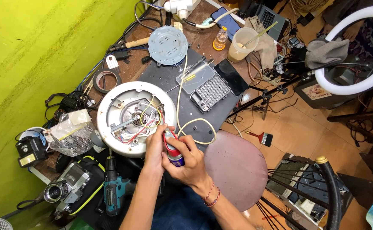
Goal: Applying lubricant to the internal mechanical parts of a disassembled appliance using a precision spray nozzle.
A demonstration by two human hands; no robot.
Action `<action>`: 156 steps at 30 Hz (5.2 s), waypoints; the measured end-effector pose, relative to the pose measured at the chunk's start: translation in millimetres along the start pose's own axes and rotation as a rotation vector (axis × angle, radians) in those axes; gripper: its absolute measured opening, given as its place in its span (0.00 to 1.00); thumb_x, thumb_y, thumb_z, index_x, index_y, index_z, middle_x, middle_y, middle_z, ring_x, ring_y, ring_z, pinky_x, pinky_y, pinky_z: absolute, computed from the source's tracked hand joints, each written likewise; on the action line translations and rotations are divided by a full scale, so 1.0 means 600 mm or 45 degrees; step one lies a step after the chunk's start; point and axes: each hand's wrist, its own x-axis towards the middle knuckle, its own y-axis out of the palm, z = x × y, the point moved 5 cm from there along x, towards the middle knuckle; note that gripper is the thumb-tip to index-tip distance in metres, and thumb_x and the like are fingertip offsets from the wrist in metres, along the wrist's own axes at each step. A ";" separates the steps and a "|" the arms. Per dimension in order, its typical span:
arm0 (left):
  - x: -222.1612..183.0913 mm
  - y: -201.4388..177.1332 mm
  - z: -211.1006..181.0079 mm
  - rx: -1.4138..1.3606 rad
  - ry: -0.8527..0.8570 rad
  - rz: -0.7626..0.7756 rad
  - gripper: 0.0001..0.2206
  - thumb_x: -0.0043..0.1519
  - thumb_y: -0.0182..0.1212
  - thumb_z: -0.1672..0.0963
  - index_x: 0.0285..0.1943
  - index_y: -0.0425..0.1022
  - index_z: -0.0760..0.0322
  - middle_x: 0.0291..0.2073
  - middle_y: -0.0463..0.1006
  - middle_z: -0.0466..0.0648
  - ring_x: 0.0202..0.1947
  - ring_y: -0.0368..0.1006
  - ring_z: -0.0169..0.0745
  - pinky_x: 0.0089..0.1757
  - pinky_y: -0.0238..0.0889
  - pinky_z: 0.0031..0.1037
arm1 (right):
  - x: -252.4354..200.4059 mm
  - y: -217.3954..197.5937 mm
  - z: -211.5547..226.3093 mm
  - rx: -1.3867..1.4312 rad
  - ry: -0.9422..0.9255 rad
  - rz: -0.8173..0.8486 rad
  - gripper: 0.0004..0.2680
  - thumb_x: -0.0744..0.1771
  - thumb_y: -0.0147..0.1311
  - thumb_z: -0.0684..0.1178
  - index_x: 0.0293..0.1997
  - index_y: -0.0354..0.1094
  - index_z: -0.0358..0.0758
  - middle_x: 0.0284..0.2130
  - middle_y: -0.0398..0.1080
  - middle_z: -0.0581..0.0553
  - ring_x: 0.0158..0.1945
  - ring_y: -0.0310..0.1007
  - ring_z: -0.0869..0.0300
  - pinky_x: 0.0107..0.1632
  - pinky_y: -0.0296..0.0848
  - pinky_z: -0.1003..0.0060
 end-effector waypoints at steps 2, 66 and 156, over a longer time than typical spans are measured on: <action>-0.006 0.001 -0.006 0.018 0.010 -0.017 0.15 0.58 0.63 0.52 0.42 0.83 0.71 0.25 0.80 0.57 0.23 0.78 0.41 0.28 0.74 0.30 | 0.003 -0.002 0.005 -0.029 0.031 0.030 0.14 0.60 0.67 0.49 0.50 0.76 0.50 0.32 0.69 0.47 0.26 0.77 0.51 0.31 0.78 0.62; -0.019 0.012 -0.021 -0.163 -0.068 0.034 0.11 0.58 0.62 0.55 0.37 0.79 0.72 0.23 0.78 0.55 0.23 0.71 0.43 0.31 0.67 0.27 | -0.004 -0.017 0.036 -0.161 0.138 0.296 0.20 0.64 0.66 0.51 0.59 0.62 0.42 0.40 0.67 0.44 0.34 0.72 0.56 0.31 0.76 0.63; -0.025 -0.016 -0.045 0.847 1.515 -0.054 0.10 0.62 0.63 0.59 0.47 0.85 0.48 0.20 0.84 0.43 0.27 0.81 0.47 0.37 0.73 0.31 | -0.050 0.027 -0.033 -0.019 -0.018 -0.003 0.14 0.62 0.68 0.43 0.47 0.66 0.45 0.39 0.71 0.41 0.33 0.80 0.41 0.35 0.79 0.56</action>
